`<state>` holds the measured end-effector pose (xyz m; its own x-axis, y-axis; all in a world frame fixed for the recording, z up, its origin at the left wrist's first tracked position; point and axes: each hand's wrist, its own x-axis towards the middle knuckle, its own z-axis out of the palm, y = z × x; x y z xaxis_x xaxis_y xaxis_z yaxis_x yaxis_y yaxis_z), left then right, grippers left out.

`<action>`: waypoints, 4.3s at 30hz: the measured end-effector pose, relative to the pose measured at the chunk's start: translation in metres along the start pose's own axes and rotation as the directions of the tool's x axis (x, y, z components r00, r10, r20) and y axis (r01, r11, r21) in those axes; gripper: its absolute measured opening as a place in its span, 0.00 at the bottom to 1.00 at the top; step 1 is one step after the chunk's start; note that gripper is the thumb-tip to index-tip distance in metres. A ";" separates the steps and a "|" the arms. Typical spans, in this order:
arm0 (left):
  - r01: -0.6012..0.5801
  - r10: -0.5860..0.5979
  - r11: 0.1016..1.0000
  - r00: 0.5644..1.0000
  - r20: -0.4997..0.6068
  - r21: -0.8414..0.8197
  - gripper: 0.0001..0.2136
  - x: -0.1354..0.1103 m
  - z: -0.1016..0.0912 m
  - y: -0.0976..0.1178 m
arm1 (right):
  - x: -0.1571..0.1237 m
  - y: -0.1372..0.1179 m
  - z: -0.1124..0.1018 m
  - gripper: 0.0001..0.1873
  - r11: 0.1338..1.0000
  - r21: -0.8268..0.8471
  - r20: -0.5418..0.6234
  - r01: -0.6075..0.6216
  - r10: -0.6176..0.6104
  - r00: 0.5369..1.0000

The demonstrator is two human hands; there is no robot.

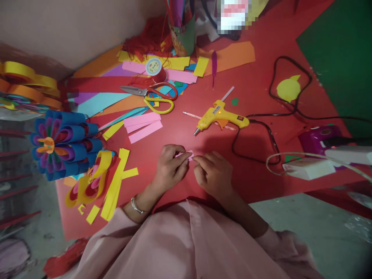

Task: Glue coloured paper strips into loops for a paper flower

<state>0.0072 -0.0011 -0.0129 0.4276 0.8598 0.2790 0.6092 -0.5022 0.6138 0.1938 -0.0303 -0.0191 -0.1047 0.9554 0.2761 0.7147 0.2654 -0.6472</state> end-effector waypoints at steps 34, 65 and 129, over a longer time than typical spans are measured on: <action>-0.089 0.091 0.996 0.992 -0.085 0.025 0.10 -0.006 0.010 -0.019 | 0.000 0.003 0.014 0.14 0.988 -0.148 0.000 -0.040 0.040 0.999; -0.018 0.017 1.000 0.997 -0.070 -0.009 0.12 -0.006 0.007 -0.007 | 0.007 0.019 0.009 0.11 0.984 -0.059 0.023 0.168 -0.167 0.986; -0.016 0.016 1.000 0.996 -0.086 0.004 0.11 -0.005 0.008 -0.005 | -0.008 0.019 0.000 0.18 0.901 -0.260 0.087 0.348 -0.337 0.937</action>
<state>0.0075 -0.0030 -0.0237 0.3784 0.8563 0.3515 0.6050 -0.5162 0.6063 0.2084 -0.0327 -0.0330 -0.3993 0.8173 0.4155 0.7869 0.5381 -0.3023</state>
